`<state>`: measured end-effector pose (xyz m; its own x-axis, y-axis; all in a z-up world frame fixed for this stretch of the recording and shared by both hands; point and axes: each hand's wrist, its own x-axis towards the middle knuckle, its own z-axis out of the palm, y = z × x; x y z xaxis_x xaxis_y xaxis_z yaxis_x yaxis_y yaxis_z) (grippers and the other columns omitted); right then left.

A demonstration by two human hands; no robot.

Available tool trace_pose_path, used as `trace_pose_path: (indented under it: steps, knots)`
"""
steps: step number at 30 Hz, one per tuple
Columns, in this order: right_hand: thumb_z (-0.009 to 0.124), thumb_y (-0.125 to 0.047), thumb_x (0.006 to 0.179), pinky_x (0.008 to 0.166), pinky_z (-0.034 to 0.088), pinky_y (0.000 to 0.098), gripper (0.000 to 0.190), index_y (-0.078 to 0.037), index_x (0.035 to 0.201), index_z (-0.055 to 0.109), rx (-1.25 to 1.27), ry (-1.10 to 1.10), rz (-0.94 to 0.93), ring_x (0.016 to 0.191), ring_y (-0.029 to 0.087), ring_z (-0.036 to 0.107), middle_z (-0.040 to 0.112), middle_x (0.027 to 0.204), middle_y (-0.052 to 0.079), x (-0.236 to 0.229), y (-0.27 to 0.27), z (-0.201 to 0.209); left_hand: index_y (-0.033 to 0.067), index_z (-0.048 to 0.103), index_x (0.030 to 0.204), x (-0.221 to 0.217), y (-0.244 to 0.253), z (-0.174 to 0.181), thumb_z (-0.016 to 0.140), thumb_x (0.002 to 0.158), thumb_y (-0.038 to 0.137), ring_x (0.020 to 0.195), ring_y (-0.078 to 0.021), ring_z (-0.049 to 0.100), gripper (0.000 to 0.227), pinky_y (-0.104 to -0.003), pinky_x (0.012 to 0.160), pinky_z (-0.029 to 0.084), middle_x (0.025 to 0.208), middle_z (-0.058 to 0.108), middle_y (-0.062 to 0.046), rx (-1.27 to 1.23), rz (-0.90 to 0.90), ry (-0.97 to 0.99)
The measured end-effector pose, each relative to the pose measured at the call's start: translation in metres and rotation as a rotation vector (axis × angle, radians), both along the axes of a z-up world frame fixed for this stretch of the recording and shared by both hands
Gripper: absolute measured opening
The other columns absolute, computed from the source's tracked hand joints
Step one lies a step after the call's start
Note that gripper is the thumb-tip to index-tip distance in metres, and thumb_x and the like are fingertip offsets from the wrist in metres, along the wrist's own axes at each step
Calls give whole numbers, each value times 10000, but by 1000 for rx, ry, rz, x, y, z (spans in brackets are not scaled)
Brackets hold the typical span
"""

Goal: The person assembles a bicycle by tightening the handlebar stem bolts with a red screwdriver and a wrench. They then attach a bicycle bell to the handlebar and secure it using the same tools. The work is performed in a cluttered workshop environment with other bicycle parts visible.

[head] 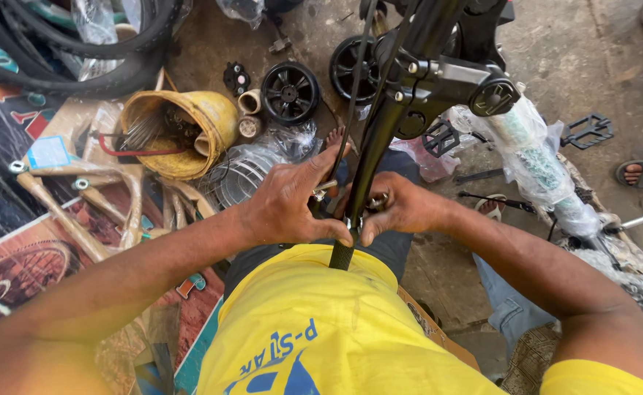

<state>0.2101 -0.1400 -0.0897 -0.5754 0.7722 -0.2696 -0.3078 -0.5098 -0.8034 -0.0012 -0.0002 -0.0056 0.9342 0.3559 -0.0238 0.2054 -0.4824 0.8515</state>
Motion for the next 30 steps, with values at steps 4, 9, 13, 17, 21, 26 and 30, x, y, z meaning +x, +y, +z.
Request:
trace_pose_path:
  steps: [4, 9, 13, 17, 21, 26, 30]
  knots:
    - [873, -380, 822, 860, 596, 354, 573, -2, 1223, 716, 114, 17, -146, 997, 138, 681, 768, 1100, 66, -6, -13, 2, -109, 379, 1478, -2, -6, 3, 876, 741, 614, 1038, -365, 753, 1146, -409, 848, 620, 1260, 663, -280, 39, 23, 22]
    - [846, -425, 739, 687, 530, 314, 661, -31, 1255, 724, 140, -72, -235, 848, 100, 663, 769, 1046, 39, -17, -23, 0, -112, 390, 1468, -1, -11, 4, 874, 752, 613, 994, -362, 749, 1128, -413, 826, 611, 1222, 672, -279, 54, 22, 72]
    - [865, -448, 783, 751, 541, 299, 694, -31, 1307, 683, 164, -108, -301, 868, 85, 623, 731, 1018, 13, -21, -26, -4, -90, 353, 1533, -1, -6, 5, 854, 755, 616, 1028, -350, 760, 1164, -394, 834, 616, 1312, 675, -282, 29, 8, 104]
    - [897, -468, 777, 772, 507, 256, 735, -32, 1329, 684, -27, 22, -328, 902, 59, 614, 731, 1051, 1, -27, -31, -2, -40, 317, 1560, 4, -4, 12, 849, 730, 647, 1087, -383, 727, 1202, -414, 873, 602, 1279, 669, -259, 20, -4, 91]
    - [896, -518, 733, 557, 455, 220, 730, -15, 1231, 715, -213, 61, -442, 716, 43, 576, 682, 904, -22, -36, -52, -5, -22, 292, 1574, -1, -3, 6, 795, 735, 712, 1013, -299, 750, 1223, -415, 876, 612, 1231, 689, -215, -87, -3, 57]
    - [759, -587, 831, 492, 408, 193, 742, 0, 1276, 675, -288, 223, -740, 615, 35, 548, 627, 797, -17, -53, -74, -4, 16, 355, 1570, -19, -7, -12, 554, 1024, 660, 1055, -286, 721, 868, -398, 891, 609, 1272, 643, -209, 88, 142, -108]
    - [696, -409, 1008, 476, 383, 204, 484, 39, 1191, 672, -347, 7, -1164, 605, 41, 507, 611, 835, 9, -50, -85, 21, 44, 488, 1251, -34, -4, 6, 430, 1106, 587, 713, -185, 640, 565, -312, 613, 537, 1003, 641, -117, -145, 465, -90]
